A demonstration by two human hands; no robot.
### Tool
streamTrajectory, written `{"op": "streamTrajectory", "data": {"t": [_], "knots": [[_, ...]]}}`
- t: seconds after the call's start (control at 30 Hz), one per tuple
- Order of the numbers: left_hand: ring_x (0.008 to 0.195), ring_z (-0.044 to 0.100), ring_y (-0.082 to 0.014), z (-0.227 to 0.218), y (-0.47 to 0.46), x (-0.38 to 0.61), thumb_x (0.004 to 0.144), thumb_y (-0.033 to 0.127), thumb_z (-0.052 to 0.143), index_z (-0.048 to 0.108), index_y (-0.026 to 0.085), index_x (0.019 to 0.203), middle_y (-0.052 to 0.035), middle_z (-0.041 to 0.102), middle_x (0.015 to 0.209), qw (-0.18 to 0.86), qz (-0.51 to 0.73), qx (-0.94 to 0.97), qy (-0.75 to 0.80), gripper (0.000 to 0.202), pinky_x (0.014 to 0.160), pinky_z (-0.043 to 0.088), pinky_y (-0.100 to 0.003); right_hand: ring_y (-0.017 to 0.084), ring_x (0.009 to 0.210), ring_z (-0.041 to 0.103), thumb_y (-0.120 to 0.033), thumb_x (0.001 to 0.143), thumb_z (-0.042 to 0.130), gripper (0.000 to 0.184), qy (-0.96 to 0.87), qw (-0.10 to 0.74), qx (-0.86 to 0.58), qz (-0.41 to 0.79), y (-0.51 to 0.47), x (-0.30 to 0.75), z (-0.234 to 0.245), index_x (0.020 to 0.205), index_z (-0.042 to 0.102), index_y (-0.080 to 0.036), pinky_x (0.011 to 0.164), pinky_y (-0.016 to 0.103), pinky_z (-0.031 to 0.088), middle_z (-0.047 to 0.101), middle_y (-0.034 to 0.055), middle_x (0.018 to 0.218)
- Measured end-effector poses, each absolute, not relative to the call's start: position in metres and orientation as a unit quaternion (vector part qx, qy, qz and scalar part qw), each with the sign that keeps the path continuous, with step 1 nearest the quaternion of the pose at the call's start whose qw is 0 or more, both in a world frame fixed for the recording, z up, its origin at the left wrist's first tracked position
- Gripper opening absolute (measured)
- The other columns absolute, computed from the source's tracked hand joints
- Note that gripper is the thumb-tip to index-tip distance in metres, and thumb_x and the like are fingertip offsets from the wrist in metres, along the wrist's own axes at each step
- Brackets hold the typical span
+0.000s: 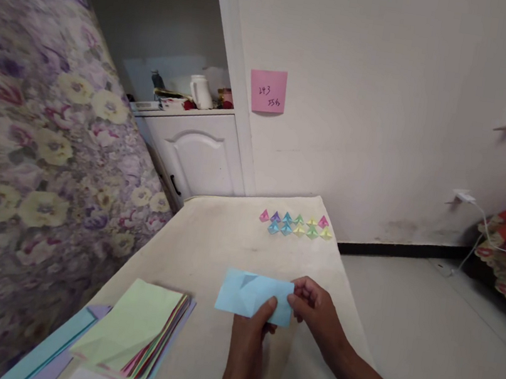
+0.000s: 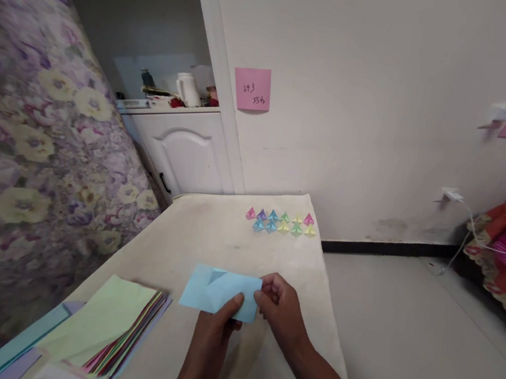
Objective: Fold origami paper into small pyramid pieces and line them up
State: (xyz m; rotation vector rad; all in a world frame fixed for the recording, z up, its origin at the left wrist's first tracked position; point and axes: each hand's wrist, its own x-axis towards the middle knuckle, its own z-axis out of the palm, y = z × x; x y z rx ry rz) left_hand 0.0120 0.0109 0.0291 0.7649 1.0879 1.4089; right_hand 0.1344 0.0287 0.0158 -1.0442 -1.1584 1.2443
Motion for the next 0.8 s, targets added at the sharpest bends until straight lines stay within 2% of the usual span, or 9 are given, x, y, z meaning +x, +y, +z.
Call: {"op": "streamTrajectory", "data": {"t": [0.13,0.3,0.47,0.8], "knots": [[0.052,0.047,-0.0101,0.024,0.014,0.01,0.063,0.031,0.071,0.055,0.016,0.081,0.0023,0.054,0.063,0.558,0.599,0.332,0.468,0.029,0.045,0.036,-0.02,0.009,0.05,0.046,-0.036,0.073,0.062,0.022,-0.476,0.551,-0.439,0.527,0.029,0.136,0.017,0.082,0.055,-0.017,0.046,0.021,0.037,0.052,-0.0032,0.062],[0.052,0.05,-0.0128,0.013,0.018,0.01,0.057,0.035,0.074,0.058,0.015,0.083,0.0001,0.057,0.062,0.562,0.576,0.341,0.485,0.036,0.044,0.037,-0.022,0.007,0.044,0.038,-0.042,0.071,0.063,0.027,-0.455,0.524,-0.434,0.574,0.029,0.135,0.016,0.073,0.056,-0.016,0.042,0.021,0.029,0.047,-0.0057,0.052],[0.051,0.049,-0.0126,0.007,0.019,0.01,0.056,0.036,0.075,0.059,0.015,0.076,0.0007,0.057,0.059,0.551,0.576,0.349,0.493,0.033,0.044,0.037,-0.023,0.007,0.045,0.034,-0.038,0.065,0.068,0.027,-0.452,0.521,-0.441,0.574,0.029,0.135,0.015,0.06,0.055,-0.016,0.043,0.021,0.024,0.043,-0.0062,0.049],[0.047,0.046,-0.0108,0.012,0.018,0.011,0.054,0.036,0.076,0.059,0.015,0.073,0.0023,0.055,0.056,0.547,0.589,0.333,0.493,0.033,0.044,0.036,-0.023,0.009,0.047,0.035,-0.036,0.069,0.065,0.021,-0.463,0.541,-0.469,0.523,0.032,0.142,0.019,0.063,0.061,-0.017,0.045,0.023,0.025,0.047,-0.0043,0.051]]}}
